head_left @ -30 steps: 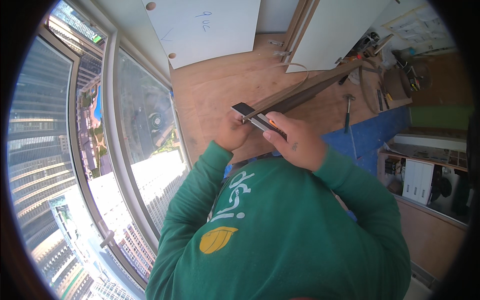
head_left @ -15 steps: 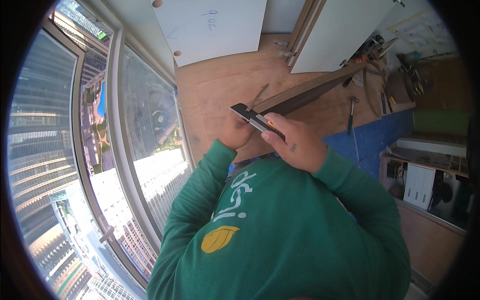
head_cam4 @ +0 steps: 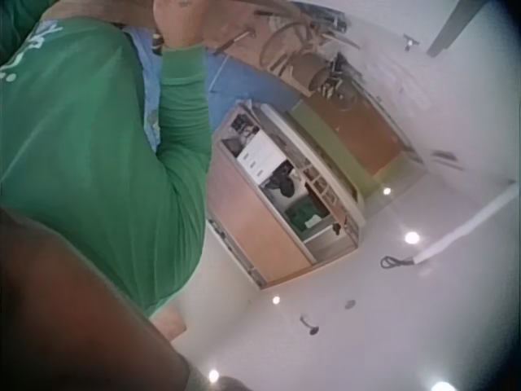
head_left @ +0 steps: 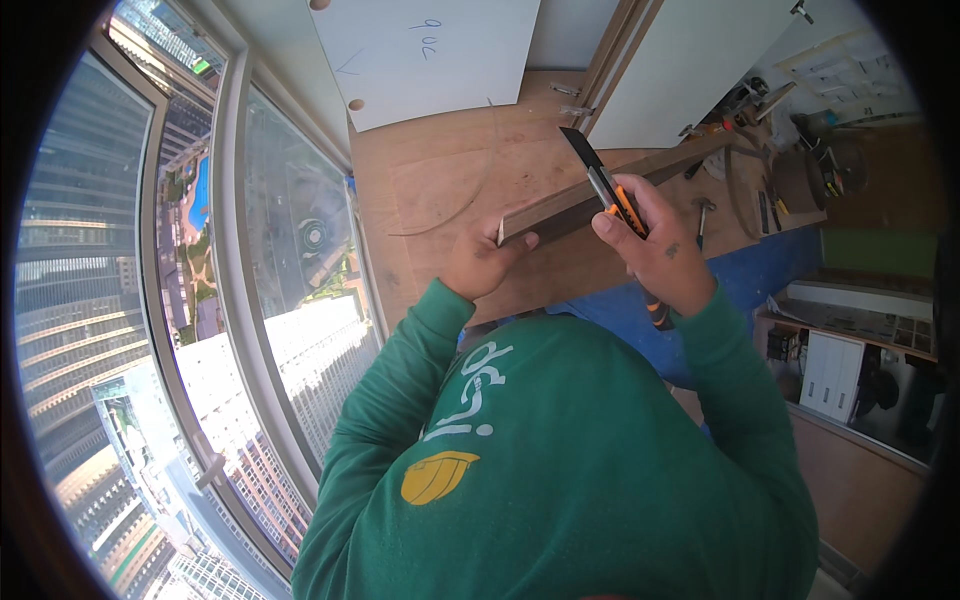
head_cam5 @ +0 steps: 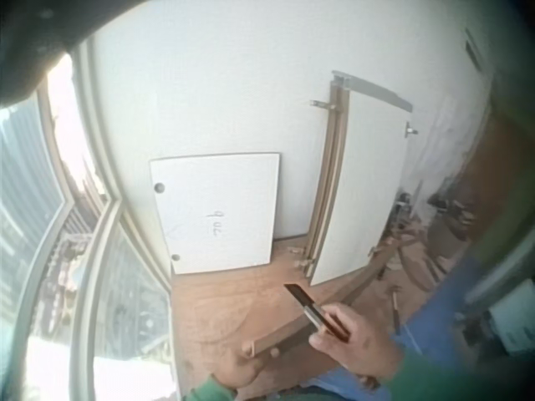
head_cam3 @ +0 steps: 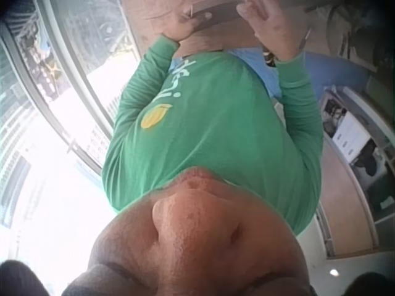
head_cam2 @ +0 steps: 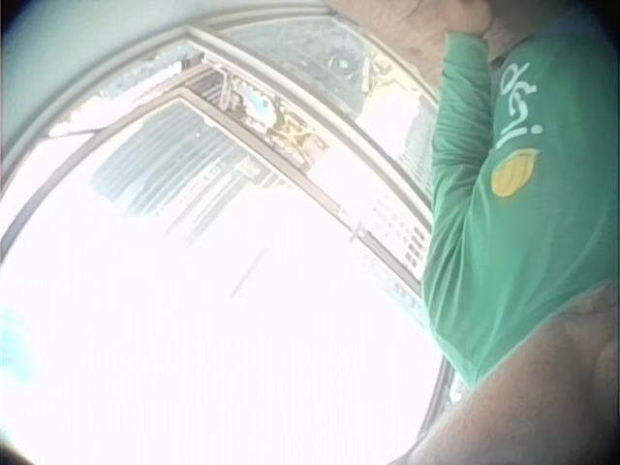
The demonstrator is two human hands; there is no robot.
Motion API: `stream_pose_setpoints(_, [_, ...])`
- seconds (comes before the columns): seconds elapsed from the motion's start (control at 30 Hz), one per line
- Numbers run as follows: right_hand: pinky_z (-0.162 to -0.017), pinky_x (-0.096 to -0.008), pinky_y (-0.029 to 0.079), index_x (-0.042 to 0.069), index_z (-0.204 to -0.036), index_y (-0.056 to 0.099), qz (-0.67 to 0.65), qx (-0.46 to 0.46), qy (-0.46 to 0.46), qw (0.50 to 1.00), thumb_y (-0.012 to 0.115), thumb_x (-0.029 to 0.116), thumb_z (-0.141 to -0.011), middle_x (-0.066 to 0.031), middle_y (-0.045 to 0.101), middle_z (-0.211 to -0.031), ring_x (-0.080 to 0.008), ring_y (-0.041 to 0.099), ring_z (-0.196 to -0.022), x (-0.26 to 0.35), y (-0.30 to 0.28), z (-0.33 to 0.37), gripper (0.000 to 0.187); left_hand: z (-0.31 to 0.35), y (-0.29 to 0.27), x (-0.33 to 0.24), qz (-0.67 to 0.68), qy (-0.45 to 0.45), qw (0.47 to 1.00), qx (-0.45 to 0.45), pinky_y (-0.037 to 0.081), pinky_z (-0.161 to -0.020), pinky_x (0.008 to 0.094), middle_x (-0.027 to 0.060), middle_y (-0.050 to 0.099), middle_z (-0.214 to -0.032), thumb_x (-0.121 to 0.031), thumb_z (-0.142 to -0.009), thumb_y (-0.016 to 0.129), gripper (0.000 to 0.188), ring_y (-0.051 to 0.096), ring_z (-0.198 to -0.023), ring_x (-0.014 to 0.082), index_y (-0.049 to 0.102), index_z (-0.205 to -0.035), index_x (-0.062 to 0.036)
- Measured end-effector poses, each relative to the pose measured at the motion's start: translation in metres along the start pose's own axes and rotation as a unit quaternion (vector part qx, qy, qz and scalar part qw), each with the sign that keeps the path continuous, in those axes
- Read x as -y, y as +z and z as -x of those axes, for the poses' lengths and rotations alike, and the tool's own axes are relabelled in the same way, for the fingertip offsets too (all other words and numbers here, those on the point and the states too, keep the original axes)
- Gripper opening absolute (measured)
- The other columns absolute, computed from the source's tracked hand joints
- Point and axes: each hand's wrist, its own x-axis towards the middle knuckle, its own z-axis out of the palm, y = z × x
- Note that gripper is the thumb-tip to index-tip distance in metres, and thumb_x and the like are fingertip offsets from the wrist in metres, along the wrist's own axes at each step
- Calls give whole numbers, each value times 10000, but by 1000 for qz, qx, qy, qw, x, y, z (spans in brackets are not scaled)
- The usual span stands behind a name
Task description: The person assembles cabinet parts by cutting a wooden board with a utility knife, tapping it with a hammer, and fitting it into a cabinet frame. The person handles the board and tools directly, working on a blue tarp-covered floor.
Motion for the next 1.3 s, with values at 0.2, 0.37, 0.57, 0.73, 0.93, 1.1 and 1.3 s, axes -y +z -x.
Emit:
stream_pose_setpoints(0.2, [-737, -323, 482, 12, -1182, 614, 67, -67, 1, 995, 806, 327, -962, -23, 555, -866, -135, 526, -792, -15, -4, -1, 429, 0, 0, -13, -6, -3, 1000, -1, 509, -1026, 308, 87, 737, -1266, -97, -1004, 723, 460, 654, -1155, 138, 627, -1441, 13])
stream_pose_setpoints(0.37, [-678, -345, 456, 27, -1055, 587, 88, -97, 38, 991, 829, 348, -939, -16, 519, -821, -142, 492, -734, -32, -11, -16, 419, 7, 8, -34, 14, 8, 999, -37, 510, -1019, 318, 98, 738, -1234, -154, -1011, 736, 432, 664, -1147, 171, 654, -1396, 24])
stream_pose_setpoints(0.57, [-786, -350, 536, 27, -1273, 622, 69, -124, 2, 990, 833, 374, -931, -80, 653, -921, -200, 635, -830, -49, 0, -16, 531, 10, 17, -47, -200, 116, 964, -135, 558, -893, 306, 134, 776, -1063, -174, -973, 796, 339, 723, -988, 187, 729, -1245, 17])
stream_pose_setpoints(0.73, [-902, -392, 571, 57, -1428, 563, 98, -98, 34, 990, 829, 384, -928, -160, 735, -1141, -298, 730, -1015, -48, -5, -12, 654, 11, 15, -47, -271, 164, 939, -137, 582, -850, 325, 151, 789, -1012, -129, -936, 830, 317, 755, -936, 202, 740, -1200, 22])
stream_pose_setpoints(0.93, [-929, -417, 578, 70, -1446, 548, 89, -109, -13, 990, 833, 370, -920, -191, 736, -1203, -349, 737, -1073, -68, -7, -3, 669, 18, 11, -44, -312, 178, 928, -103, 591, -804, 327, 158, 787, -976, -111, -921, 841, 331, 768, -853, 216, 739, -1205, 26])
stream_pose_setpoints(1.1, [-941, -417, 577, 57, -1448, 559, 65, -124, -22, 990, 840, 359, -916, -204, 733, -1225, -355, 739, -1080, -73, -10, 4, 673, 23, 17, -44, -317, 175, 927, -94, 591, -779, 319, 156, 789, -971, -106, -904, 854, 339, 774, -807, 224, 742, -1199, 20])
stream_pose_setpoints(1.3, [-973, -395, 565, 37, -1499, 535, 65, -111, -62, 990, 858, 333, -905, -233, 724, -1263, -338, 734, -1120, -95, -21, 7, 738, 24, 20, -51, -353, 199, 909, -95, 597, -789, 333, 156, 793, -979, -131, -882, 874, 349, 787, -850, 262, 753, -1180, 3])
